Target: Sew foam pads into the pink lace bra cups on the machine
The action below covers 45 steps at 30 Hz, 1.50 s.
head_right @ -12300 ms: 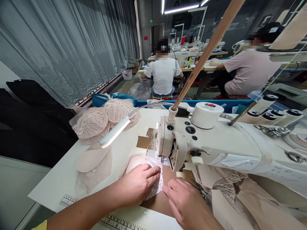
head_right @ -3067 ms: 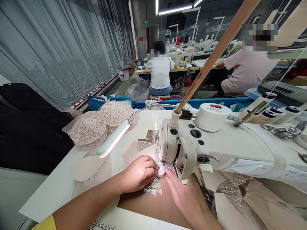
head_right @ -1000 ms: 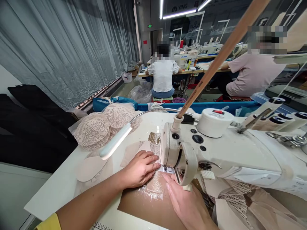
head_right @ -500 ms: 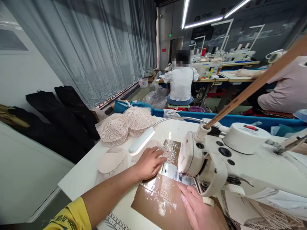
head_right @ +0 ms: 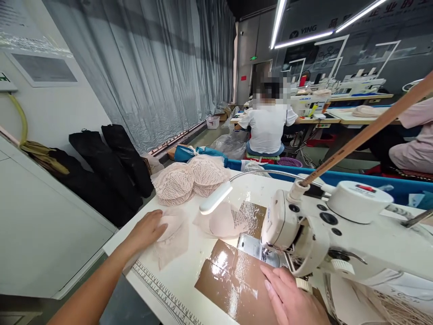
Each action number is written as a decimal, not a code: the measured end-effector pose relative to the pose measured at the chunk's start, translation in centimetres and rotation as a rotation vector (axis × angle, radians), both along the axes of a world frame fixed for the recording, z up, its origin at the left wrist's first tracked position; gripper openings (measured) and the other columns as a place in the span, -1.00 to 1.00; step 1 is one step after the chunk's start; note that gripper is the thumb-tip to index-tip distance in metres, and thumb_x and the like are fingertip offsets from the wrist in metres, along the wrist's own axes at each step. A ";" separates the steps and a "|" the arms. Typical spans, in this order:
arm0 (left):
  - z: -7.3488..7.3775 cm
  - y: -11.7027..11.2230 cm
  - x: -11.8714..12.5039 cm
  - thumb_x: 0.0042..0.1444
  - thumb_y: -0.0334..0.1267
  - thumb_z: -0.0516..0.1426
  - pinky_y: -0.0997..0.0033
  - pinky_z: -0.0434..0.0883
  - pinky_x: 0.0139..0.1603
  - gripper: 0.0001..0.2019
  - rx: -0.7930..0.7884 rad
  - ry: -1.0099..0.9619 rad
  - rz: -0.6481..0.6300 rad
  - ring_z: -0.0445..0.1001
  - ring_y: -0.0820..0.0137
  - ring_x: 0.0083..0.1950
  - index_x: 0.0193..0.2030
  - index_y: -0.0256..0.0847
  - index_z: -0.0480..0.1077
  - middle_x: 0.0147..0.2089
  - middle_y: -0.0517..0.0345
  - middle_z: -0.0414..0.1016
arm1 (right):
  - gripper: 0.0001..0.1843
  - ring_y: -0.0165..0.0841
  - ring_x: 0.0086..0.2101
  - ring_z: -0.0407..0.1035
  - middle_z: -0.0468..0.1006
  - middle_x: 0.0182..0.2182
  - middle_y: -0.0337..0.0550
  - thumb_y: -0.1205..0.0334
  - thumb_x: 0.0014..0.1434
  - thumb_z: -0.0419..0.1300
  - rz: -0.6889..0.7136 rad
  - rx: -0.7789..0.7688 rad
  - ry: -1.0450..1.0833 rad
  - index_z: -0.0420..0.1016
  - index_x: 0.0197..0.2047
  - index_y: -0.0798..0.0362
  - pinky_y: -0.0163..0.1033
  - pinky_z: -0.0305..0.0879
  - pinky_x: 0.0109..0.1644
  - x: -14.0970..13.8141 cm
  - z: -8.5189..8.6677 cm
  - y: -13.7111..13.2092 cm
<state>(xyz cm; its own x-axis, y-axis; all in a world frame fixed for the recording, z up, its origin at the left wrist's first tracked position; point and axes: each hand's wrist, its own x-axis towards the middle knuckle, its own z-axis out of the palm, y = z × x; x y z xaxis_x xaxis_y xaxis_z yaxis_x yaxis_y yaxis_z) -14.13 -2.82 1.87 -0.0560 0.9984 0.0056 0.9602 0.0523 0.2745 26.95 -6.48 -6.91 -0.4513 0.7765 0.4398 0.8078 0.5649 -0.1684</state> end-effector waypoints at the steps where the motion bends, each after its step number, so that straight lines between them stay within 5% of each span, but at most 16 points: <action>1: -0.5 -0.7 -0.4 0.17 -0.11 0.01 0.24 0.33 -0.07 -0.76 -0.031 -0.136 -0.052 0.38 0.19 -0.08 -0.23 -0.26 0.31 -0.20 -0.02 0.40 | -0.71 -0.40 -0.31 0.55 0.58 -0.18 -0.18 0.23 0.30 -0.03 -0.001 -0.013 0.000 0.35 0.05 -0.05 -0.41 0.44 -0.43 0.0 -0.1 0.1; 5: -1.2 -3.1 2.4 0.05 0.08 0.14 0.53 0.25 -0.38 -0.61 -0.355 -1.004 -0.297 0.30 0.48 -0.39 -0.24 -0.22 0.20 -0.36 0.24 0.29 | -0.71 -0.39 -0.29 0.54 0.57 -0.17 -0.17 0.20 0.30 -0.01 0.011 -0.085 0.052 0.39 0.05 -0.06 -0.41 0.44 -0.41 -0.1 0.4 -0.1; 8: -0.8 -3.4 7.1 -0.04 -0.15 0.26 0.50 0.29 -0.28 -0.47 -0.576 -1.218 -0.512 0.36 0.45 -0.27 0.06 -0.18 0.20 -0.16 0.15 0.37 | -0.73 -0.39 -0.27 0.54 0.58 -0.17 -0.22 0.17 0.31 0.00 -0.053 -0.139 0.190 0.44 -0.01 -0.10 -0.39 0.44 -0.34 -0.5 1.6 -0.7; 10: -0.7 -2.8 10.4 -0.06 -0.34 0.22 0.48 0.30 -0.25 -0.47 -0.578 -1.071 -0.636 0.37 0.39 -0.21 0.10 -0.18 0.24 -0.13 0.11 0.39 | -0.79 -0.38 -0.30 0.53 0.60 -0.25 -0.25 0.16 0.29 0.03 -0.074 -0.159 0.309 0.48 -0.11 -0.10 -0.38 0.43 -0.30 -0.8 2.6 -1.4; 13: -1.3 -1.3 14.4 -0.16 -0.45 0.15 0.53 0.20 -0.39 -0.77 -0.449 -0.724 -0.678 0.31 0.43 -0.31 -0.28 -0.21 0.36 -0.32 0.23 0.35 | -0.76 -0.35 -0.39 0.47 0.56 -0.42 -0.21 0.19 0.30 0.02 0.053 -0.240 0.419 0.48 -0.32 -0.04 -0.31 0.38 -0.30 -1.2 4.1 -2.2; 18: -3.4 1.2 17.8 -0.14 -0.39 0.16 0.58 0.08 -0.53 -0.83 -0.467 -0.820 -0.599 0.18 0.52 -0.47 -0.48 -0.22 0.19 -0.49 0.29 0.20 | -0.74 -0.35 -0.47 0.32 0.44 -0.52 -0.20 0.22 0.30 0.01 0.178 -0.271 0.186 0.50 -0.32 -0.01 -0.29 0.20 -0.42 -2.1 4.9 -2.7; 25: -5.4 3.4 18.3 0.07 -0.23 0.12 0.59 0.10 -0.44 -0.69 -0.320 -0.936 -0.510 0.08 0.58 -0.48 -0.45 -0.18 -0.01 -0.48 0.34 0.05 | -0.66 -0.39 -0.50 0.29 0.42 -0.56 -0.23 0.21 0.31 0.00 0.098 -0.264 0.158 0.42 -0.48 0.01 -0.31 0.15 -0.43 -2.4 4.5 -2.7; 29: -4.5 2.9 19.1 0.00 -0.32 0.15 0.58 0.14 -0.44 -0.82 -0.354 -0.905 -0.574 0.15 0.55 -0.45 -0.33 -0.21 0.17 -0.45 0.32 0.18 | -0.57 -0.42 -0.57 0.20 0.28 -0.66 -0.29 0.15 0.30 0.01 0.051 -0.263 0.191 0.27 -0.60 0.02 -0.32 0.09 -0.48 -1.8 4.2 -2.6; 32: -3.3 2.7 19.8 -0.07 -0.41 0.14 0.57 0.16 -0.44 -0.77 -0.407 -0.849 -0.647 0.22 0.52 -0.43 -0.21 -0.22 0.30 -0.42 0.30 0.27 | -0.72 -0.40 -0.52 0.29 0.38 -0.55 -0.26 0.17 0.29 0.01 0.001 -0.266 0.172 0.40 -0.41 0.02 -0.30 0.15 -0.43 -1.7 4.1 -2.3; 38: -2.0 4.2 19.3 -0.10 -0.32 0.18 0.57 0.05 -0.56 -0.88 -0.551 -0.593 -0.721 0.12 0.55 -0.55 -0.48 -0.24 0.27 -0.58 0.36 0.15 | -0.73 -0.32 -0.45 0.38 0.46 -0.46 -0.20 0.25 0.29 -0.03 -0.042 -0.254 0.101 0.45 -0.36 -0.01 -0.23 0.22 -0.37 -1.9 3.2 -2.0; 45: -2.6 4.4 18.8 0.00 -0.29 0.10 0.58 0.11 -0.51 -0.92 -0.364 -0.547 -0.626 0.17 0.52 -0.49 -0.42 -0.21 0.24 -0.51 0.31 0.20 | -0.68 -0.36 -0.50 0.33 0.42 -0.55 -0.25 0.25 0.29 -0.01 -0.069 -0.246 0.120 0.38 -0.49 0.00 -0.26 0.20 -0.39 -1.9 3.2 -2.2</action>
<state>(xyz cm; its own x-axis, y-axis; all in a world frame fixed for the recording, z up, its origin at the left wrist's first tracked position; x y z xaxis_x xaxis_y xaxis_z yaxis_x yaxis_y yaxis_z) 4.63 1.59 -0.72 0.5955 0.7821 -0.1838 0.5823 -0.2626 0.7694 25.07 -8.67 -3.75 -0.3496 0.8937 0.2813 0.8091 0.4393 -0.3902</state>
